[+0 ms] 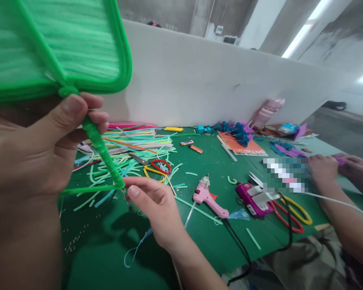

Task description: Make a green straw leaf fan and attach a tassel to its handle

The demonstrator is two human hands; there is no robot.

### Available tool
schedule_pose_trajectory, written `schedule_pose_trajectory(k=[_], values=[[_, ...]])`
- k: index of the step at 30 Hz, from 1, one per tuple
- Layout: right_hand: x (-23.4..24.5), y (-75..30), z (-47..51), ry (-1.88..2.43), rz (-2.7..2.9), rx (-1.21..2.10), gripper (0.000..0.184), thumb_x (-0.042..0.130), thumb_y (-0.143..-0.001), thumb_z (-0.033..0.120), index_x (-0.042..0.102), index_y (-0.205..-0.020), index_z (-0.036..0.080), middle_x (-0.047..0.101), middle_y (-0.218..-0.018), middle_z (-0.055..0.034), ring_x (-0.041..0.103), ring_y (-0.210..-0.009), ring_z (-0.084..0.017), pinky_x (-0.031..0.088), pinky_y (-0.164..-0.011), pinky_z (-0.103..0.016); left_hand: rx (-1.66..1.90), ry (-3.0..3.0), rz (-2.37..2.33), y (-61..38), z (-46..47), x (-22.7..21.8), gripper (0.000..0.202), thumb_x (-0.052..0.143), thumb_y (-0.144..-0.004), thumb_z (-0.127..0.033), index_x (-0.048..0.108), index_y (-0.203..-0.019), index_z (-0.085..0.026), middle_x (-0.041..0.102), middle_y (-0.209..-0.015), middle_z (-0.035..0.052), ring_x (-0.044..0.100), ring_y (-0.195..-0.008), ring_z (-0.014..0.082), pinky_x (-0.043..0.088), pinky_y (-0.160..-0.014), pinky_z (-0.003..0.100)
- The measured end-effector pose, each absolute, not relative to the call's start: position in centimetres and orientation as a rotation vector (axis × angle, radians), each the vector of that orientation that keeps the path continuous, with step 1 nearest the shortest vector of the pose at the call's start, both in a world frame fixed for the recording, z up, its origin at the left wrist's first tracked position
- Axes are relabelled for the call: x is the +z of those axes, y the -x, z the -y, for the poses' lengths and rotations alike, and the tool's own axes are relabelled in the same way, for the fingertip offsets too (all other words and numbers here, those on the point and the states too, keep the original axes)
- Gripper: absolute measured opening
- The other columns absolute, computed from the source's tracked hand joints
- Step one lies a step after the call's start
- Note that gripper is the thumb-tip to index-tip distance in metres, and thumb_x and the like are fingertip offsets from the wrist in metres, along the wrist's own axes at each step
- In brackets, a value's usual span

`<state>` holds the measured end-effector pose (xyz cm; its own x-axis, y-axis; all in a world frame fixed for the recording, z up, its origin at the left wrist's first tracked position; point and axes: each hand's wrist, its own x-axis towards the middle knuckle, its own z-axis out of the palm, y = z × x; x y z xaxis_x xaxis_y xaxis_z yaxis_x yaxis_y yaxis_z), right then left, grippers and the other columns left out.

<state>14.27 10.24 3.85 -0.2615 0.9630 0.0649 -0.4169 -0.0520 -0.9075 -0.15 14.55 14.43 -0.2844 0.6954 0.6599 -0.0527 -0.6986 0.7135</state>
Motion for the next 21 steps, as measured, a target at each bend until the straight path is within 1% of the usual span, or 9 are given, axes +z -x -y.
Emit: schedule_pose_trajectory(k=[3, 5, 9, 11, 13, 16, 18, 21], values=[[4.0, -14.1, -10.2, 0.727, 1.05, 1.619, 0.021, 0.08, -0.079, 0.045, 0.08, -0.094, 0.031, 0.076, -0.082, -0.0002, 0.067, -0.077, -0.017, 0.053, -0.072, -0.032, 2.026, -1.463, -0.786, 0.3, -14.4, 14.6, 0.008, 0.082, -0.08, -0.018, 0.077, -0.075, -0.023, 0.079, -0.077, -0.0011, 0.074, -0.065, 0.0189, 0.066, -0.058, 0.034], [3.9, -14.0, -10.2, 0.678, 1.039, 1.637, 0.02, 0.081, -0.078, 0.045, 0.079, -0.092, 0.03, 0.077, -0.081, 0.0004, 0.068, -0.074, -0.016, 0.053, -0.068, -0.031, 2.003, -1.452, -0.817, 0.3, -14.2, 14.7, 0.007, 0.082, -0.079, -0.02, 0.077, -0.076, -0.024, 0.079, -0.078, -0.0012, 0.074, -0.067, 0.0198, 0.066, -0.06, 0.035], [3.8, -13.9, -10.2, 0.619, 1.035, 1.673, 0.018, 0.081, -0.079, 0.042, 0.077, -0.09, 0.028, 0.079, -0.085, -0.0017, 0.072, -0.08, -0.018, 0.053, -0.064, -0.029, 2.019, -1.393, -0.824, 0.1, -13.8, 14.8, 0.008, 0.085, -0.075, -0.023, 0.078, -0.075, -0.026, 0.078, -0.078, 0.0002, 0.073, -0.068, 0.0221, 0.066, -0.064, 0.04], [3.7, -13.8, -10.2, 0.609, 1.035, 1.656, 0.016, 0.082, -0.079, 0.039, 0.076, -0.088, 0.027, 0.078, -0.084, -0.0014, 0.074, -0.082, -0.018, 0.053, -0.063, -0.029, 2.022, -1.369, -0.839, -0.1, -13.6, 14.8, 0.008, 0.085, -0.076, -0.024, 0.078, -0.075, -0.024, 0.078, -0.08, 0.0011, 0.072, -0.069, 0.0213, 0.066, -0.066, 0.04], [3.7, -13.8, -10.2, 0.61, 1.049, 1.624, 0.015, 0.082, -0.079, 0.038, 0.075, -0.087, 0.028, 0.078, -0.082, -0.0008, 0.074, -0.081, -0.018, 0.054, -0.065, -0.03, 2.062, -1.357, -0.844, -0.3, -13.4, 14.9, 0.007, 0.084, -0.077, -0.022, 0.077, -0.075, -0.022, 0.076, -0.081, 0.0011, 0.071, -0.07, 0.0189, 0.065, -0.066, 0.036], [3.7, -13.7, -10.2, 0.658, 1.057, 1.565, 0.02, 0.084, -0.076, 0.041, 0.075, -0.087, 0.027, 0.078, -0.083, -0.0013, 0.074, -0.079, -0.018, 0.056, -0.073, -0.033, 2.137, -1.362, -0.816, -0.6, -13.3, 14.9, 0.008, 0.083, -0.078, -0.017, 0.076, -0.075, -0.019, 0.075, -0.08, 0.0, 0.068, -0.067, 0.0145, 0.063, -0.062, 0.031], [3.7, -13.7, -10.1, 0.68, 1.044, 1.551, 0.023, 0.085, -0.074, 0.043, 0.075, -0.086, 0.026, 0.078, -0.082, -0.0013, 0.074, -0.08, -0.018, 0.057, -0.076, -0.034, 2.136, -1.367, -0.789, -0.6, -13.4, 14.9, 0.009, 0.083, -0.078, -0.015, 0.076, -0.074, -0.019, 0.075, -0.081, -0.0012, 0.068, -0.066, 0.0129, 0.063, -0.062, 0.031], [3.9, -13.7, -10.1, 0.671, 1.016, 1.583, 0.026, 0.087, -0.071, 0.044, 0.075, -0.084, 0.025, 0.077, -0.079, -0.0007, 0.075, -0.08, -0.019, 0.057, -0.075, -0.034, 2.13, -1.379, -0.767, -0.7, -13.5, 14.7, 0.012, 0.081, -0.079, -0.011, 0.076, -0.073, -0.021, 0.075, -0.082, -0.0033, 0.069, -0.069, 0.0132, 0.063, -0.063, 0.031]])
